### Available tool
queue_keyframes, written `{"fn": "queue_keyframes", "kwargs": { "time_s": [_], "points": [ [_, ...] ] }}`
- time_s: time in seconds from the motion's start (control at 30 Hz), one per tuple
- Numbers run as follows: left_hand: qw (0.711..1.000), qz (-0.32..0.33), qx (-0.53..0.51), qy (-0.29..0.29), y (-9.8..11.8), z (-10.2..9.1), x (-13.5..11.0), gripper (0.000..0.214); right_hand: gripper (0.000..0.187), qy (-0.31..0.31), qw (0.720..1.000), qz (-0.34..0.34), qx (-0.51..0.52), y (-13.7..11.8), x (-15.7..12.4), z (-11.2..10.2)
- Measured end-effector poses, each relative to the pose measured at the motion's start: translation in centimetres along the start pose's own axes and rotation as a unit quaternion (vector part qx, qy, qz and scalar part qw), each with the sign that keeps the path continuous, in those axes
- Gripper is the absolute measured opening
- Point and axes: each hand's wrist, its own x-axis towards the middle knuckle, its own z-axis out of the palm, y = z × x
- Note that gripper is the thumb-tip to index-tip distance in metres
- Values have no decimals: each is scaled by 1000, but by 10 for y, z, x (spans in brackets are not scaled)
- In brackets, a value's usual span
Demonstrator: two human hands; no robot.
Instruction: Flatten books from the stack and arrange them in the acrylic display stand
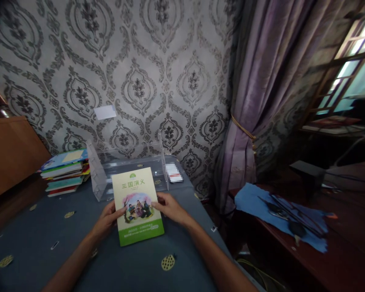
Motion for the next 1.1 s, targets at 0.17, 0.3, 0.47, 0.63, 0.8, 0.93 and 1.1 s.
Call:
{"fn": "queue_keyframes", "kwargs": {
  "time_s": [0.17,0.3,0.47,0.63,0.8,0.93,1.1],
  "points": [
    [995,66,68,-15,15,0,5,57,40,20,996,-62,-64,-4,3,-3],
    [983,108,149,-18,21,-1,11,53,34,79,982,-116,-127,0,7,-1],
    [972,129,197,19,8,-10,14,55,31,112,966,-134,-189,7,3,5],
    [961,127,241,46,0,-14,12,56,27,121,956,-142,-226,6,0,9],
    [959,134,245,44,4,-11,10,51,25,124,953,-148,-235,5,1,9],
    [959,128,253,29,5,-13,11,51,25,125,951,-151,-240,4,0,10],
    [959,128,253,23,4,-15,13,53,24,128,947,-153,-250,3,1,10]
  ]
}}
